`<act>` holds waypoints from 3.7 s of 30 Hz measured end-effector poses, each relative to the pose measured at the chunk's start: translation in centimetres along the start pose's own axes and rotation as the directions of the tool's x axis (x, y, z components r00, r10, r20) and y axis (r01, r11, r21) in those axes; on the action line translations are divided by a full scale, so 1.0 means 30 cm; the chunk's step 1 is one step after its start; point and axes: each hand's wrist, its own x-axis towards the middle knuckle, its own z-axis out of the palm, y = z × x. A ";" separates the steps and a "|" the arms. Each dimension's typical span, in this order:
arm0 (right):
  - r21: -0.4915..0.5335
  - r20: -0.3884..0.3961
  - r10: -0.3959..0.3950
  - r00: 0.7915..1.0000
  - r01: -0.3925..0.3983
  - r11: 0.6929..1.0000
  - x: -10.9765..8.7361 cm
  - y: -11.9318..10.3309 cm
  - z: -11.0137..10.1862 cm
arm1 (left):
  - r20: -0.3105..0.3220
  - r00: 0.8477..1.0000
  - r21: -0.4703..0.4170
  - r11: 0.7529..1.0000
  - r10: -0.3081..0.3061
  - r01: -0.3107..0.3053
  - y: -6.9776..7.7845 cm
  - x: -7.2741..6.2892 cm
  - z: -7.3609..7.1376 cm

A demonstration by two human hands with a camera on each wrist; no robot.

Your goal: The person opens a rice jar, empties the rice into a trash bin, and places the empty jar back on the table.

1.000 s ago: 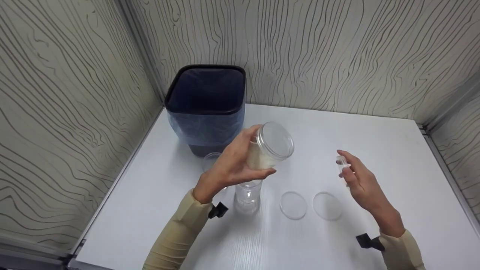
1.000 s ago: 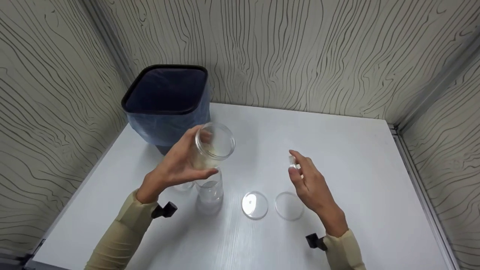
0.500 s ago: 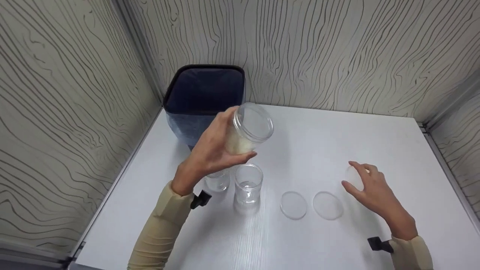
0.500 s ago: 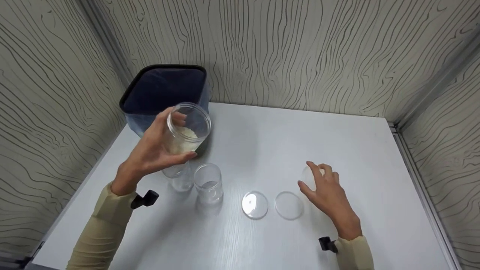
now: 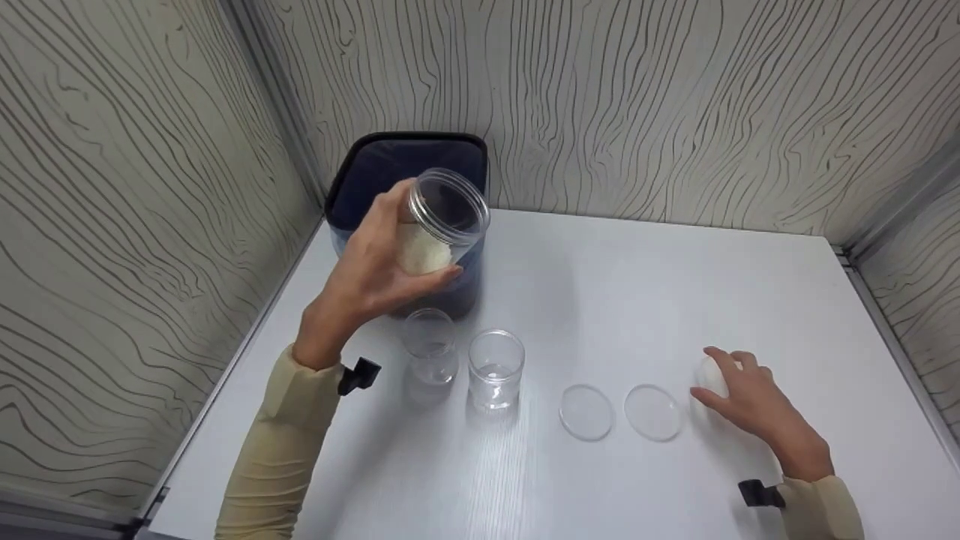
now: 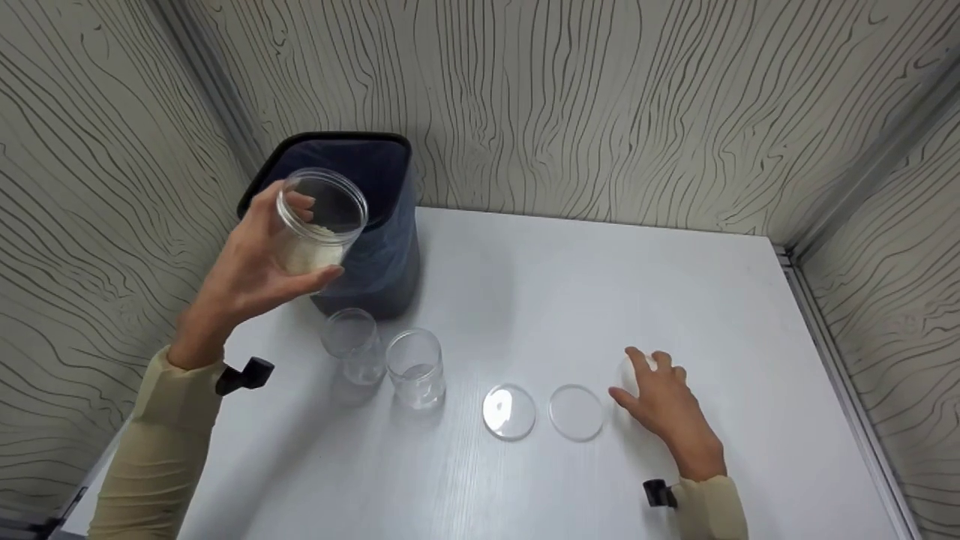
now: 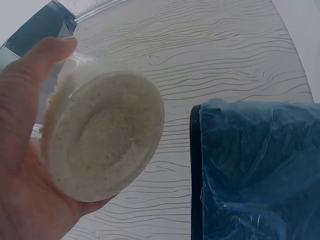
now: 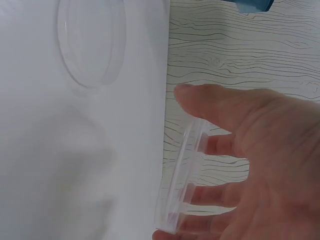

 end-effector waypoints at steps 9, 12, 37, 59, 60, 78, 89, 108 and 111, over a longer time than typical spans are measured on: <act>0.003 0.094 0.046 0.995 -0.046 0.999 -0.013 0.038 0.040 | 0.028 0.996 0.078 0.994 -0.081 0.079 -0.054 0.035 -0.076; -0.002 0.108 0.056 0.993 -0.056 0.998 -0.019 0.047 0.050 | 0.042 0.993 0.082 0.991 -0.108 0.104 -0.068 0.052 -0.096; -0.024 0.137 0.081 0.987 -0.078 0.997 -0.024 0.046 0.083 | 0.200 0.911 0.259 0.916 -0.361 0.306 -0.165 0.150 -0.216; 0.004 0.102 0.053 0.993 -0.053 0.999 -0.033 0.058 0.098 | 0.318 0.830 0.390 0.862 -0.457 0.325 -0.231 0.223 -0.258; 0.002 0.094 0.042 0.995 -0.042 0.999 -0.033 0.058 0.099 | 0.321 0.828 0.397 0.859 -0.459 0.323 -0.232 0.225 -0.257; -0.008 0.105 0.058 0.993 -0.058 0.998 -0.028 0.054 0.098 | 0.368 0.803 0.528 0.816 -0.468 0.234 -0.246 0.267 -0.259; -0.010 0.095 0.065 0.993 -0.064 0.998 -0.030 0.050 0.102 | 0.400 0.805 0.598 0.790 -0.439 0.134 -0.243 0.283 -0.256; -0.015 0.081 0.062 0.995 -0.061 0.998 -0.033 0.045 0.101 | 0.452 0.765 0.643 0.762 -0.458 0.076 -0.244 0.301 -0.234; -0.011 0.089 0.072 0.993 -0.072 0.997 -0.033 0.045 0.101 | 0.449 0.761 0.654 0.752 -0.469 0.077 -0.241 0.301 -0.229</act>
